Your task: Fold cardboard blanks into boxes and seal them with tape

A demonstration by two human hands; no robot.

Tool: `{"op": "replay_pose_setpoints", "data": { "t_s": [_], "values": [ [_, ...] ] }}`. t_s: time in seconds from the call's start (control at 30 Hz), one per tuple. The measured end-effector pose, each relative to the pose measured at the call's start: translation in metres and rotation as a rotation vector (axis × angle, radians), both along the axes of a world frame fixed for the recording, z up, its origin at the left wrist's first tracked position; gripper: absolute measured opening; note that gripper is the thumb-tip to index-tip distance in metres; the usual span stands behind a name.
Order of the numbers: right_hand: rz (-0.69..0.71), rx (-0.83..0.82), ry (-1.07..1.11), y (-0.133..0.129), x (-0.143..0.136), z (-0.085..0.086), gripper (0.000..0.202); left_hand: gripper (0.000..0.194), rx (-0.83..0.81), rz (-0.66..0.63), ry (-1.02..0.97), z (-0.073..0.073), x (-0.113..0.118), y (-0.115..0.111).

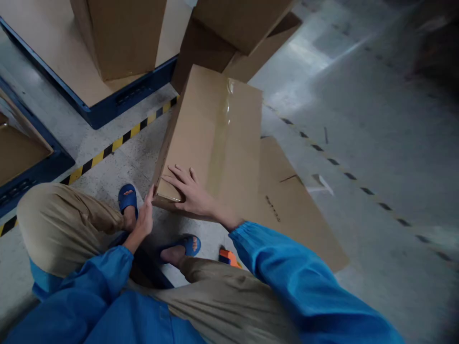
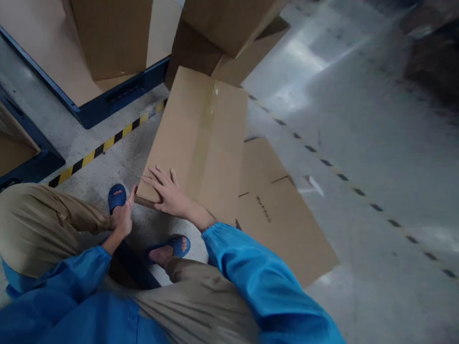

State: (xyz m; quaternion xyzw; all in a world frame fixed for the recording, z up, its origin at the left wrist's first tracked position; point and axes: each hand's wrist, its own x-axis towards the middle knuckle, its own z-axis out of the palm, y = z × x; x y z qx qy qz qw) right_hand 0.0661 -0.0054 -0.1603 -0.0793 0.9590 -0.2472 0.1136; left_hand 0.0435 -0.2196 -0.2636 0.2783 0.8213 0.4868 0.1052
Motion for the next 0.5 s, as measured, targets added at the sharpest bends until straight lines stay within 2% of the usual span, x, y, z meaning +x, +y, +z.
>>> {"op": "replay_pose_setpoints", "data": {
  "t_s": [0.1, 0.2, 0.27, 0.4, 0.5],
  "values": [
    [0.036, -0.015, -0.015, 0.003, -0.001, -0.008, 0.092, 0.059, 0.117, 0.044, -0.061, -0.002, 0.022, -0.002],
    [0.046, 0.003, -0.036, 0.009, 0.003, -0.011, 0.097, 0.063, 0.187, 0.009, -0.115, -0.008, 0.039, 0.005],
    [0.046, 0.025, -0.042, 0.008, 0.004, -0.009, 0.096, 0.067, 0.196, 0.033, -0.130, -0.013, 0.046, 0.013],
    [0.008, 0.098, 0.016, -0.005, 0.005, -0.005, 0.084, 0.064, 0.281, 0.147, -0.172, -0.022, 0.053, 0.023],
    [-0.063, 0.148, 0.113, -0.015, 0.006, -0.009, 0.070, 0.057, 0.361, 0.224, -0.169, -0.025, 0.049, 0.024]
  ]
}}
